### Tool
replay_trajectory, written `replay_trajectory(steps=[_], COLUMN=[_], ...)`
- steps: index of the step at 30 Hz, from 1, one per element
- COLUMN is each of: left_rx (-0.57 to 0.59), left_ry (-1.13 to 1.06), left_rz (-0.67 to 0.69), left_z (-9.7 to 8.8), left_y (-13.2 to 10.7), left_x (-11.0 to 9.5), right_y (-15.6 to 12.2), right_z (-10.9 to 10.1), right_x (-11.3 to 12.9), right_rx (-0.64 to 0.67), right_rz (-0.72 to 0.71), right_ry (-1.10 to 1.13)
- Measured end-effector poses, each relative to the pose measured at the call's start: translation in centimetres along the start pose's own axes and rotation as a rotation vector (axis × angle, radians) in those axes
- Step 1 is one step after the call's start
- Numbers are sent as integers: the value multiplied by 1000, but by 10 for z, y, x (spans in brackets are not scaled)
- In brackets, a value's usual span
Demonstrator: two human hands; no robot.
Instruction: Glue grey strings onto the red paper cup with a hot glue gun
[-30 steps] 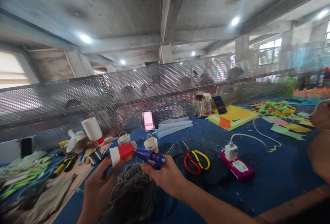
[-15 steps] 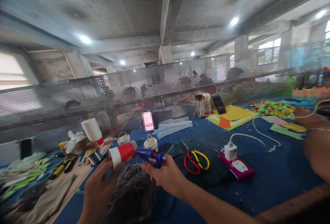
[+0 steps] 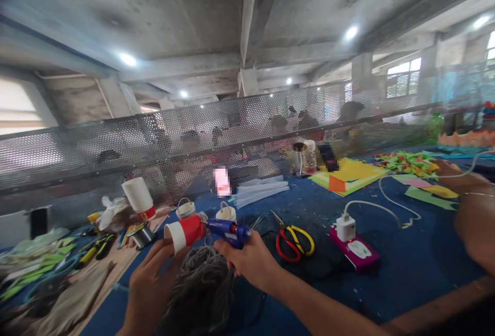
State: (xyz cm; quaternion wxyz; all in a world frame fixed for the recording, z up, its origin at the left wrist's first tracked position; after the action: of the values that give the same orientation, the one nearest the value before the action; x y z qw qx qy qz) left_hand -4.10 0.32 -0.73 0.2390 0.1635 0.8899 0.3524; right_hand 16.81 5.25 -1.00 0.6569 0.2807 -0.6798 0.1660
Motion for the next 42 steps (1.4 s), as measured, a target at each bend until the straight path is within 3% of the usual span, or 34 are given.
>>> replay_trajectory(steps=[9,15,29,42], left_rx=[-13,-17,-9,-11], left_ry=[93,151,-15,-119], left_rz=[143,169,-66,-184], left_z=[0,-1,-2,-10], left_y=[0,0,1,7], left_x=[-1,-3,1,-4], right_y=[2,2,2,2], right_z=[-3,-3,0,2], right_x=[-5,-4,-7,-15], right_rx=[12,23,41,77], right_rz=[-19,-29,-11,5], right_ry=[23,32,32,9])
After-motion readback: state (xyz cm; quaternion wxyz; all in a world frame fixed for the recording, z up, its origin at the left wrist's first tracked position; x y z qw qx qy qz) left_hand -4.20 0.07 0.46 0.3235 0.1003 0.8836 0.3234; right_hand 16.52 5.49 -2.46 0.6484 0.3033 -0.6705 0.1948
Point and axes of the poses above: each hand's wrist, its own y-axis towards the middle knuckle, its own z-axis out of the palm, x = y × z, the point moved 1 cm from there along y, towards the middle knuckle, and after that the axes turned 13 degrees about x, right-handed, at the moved point
